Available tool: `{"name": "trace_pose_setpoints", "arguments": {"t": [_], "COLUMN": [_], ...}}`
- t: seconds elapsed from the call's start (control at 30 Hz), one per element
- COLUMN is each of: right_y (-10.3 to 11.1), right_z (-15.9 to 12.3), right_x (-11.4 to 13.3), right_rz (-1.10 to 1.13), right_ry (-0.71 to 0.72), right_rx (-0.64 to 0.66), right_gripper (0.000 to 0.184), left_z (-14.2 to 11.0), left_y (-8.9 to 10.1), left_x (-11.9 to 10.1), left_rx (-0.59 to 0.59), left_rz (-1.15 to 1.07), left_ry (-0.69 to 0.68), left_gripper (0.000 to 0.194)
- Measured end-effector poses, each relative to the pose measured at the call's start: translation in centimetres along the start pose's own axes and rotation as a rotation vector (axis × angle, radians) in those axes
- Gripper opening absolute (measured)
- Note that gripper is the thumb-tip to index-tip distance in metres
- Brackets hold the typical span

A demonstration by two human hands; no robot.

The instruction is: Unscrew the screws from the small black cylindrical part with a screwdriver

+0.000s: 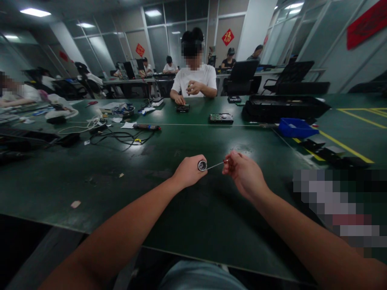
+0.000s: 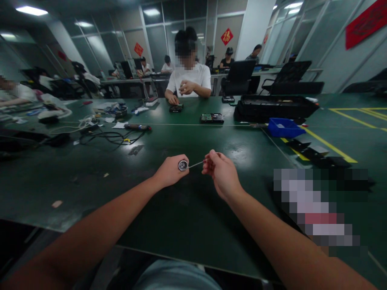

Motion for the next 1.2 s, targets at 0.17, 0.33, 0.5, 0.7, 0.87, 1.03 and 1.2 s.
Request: {"name": "trace_pose_setpoints", "arguments": {"t": [0.17,0.33,0.5,0.7,0.87,1.03,1.2], "right_y": [0.1,-0.2,-0.7,-0.5,-0.5,-0.9,-0.8], "right_z": [-0.2,-1.2,-2.3,-2.4,-2.5,-2.7,-2.5], "right_x": [0.6,1.5,2.1,2.2,2.3,2.2,2.0], "right_rz": [-0.080,-0.307,-0.497,-0.502,-0.470,-0.543,-0.567], "right_ry": [0.183,0.377,0.476,0.480,0.470,0.492,0.523], "right_rx": [-0.043,-0.015,0.045,0.056,0.044,0.082,0.056], "right_gripper": [0.025,0.025,0.021,0.021,0.020,0.019,0.020], "left_z": [0.0,0.0,0.1,0.1,0.1,0.1,0.1], "left_y": [0.2,0.3,0.3,0.3,0.4,0.4,0.3], "left_x": [-0.1,-0.2,-0.1,-0.1,0.0,0.1,0.2], "left_rx": [-0.017,-0.021,-0.031,-0.041,-0.053,-0.046,-0.059], "left_rz": [0.000,-0.031,-0.058,-0.075,-0.079,-0.069,-0.055], "left_ry": [0.053,0.068,0.089,0.093,0.089,0.084,0.081], "left_gripper": [0.004,0.004,0.004,0.003,0.004,0.003,0.002]}}
Point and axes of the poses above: each hand's wrist, its own z-axis towards the middle knuckle, its own y-axis out of the back of the hand, x = y × z, the point moved 3 cm from there along z, towards the middle knuckle, and after that the axes turned 4 degrees about y, right-handed, at the moved point
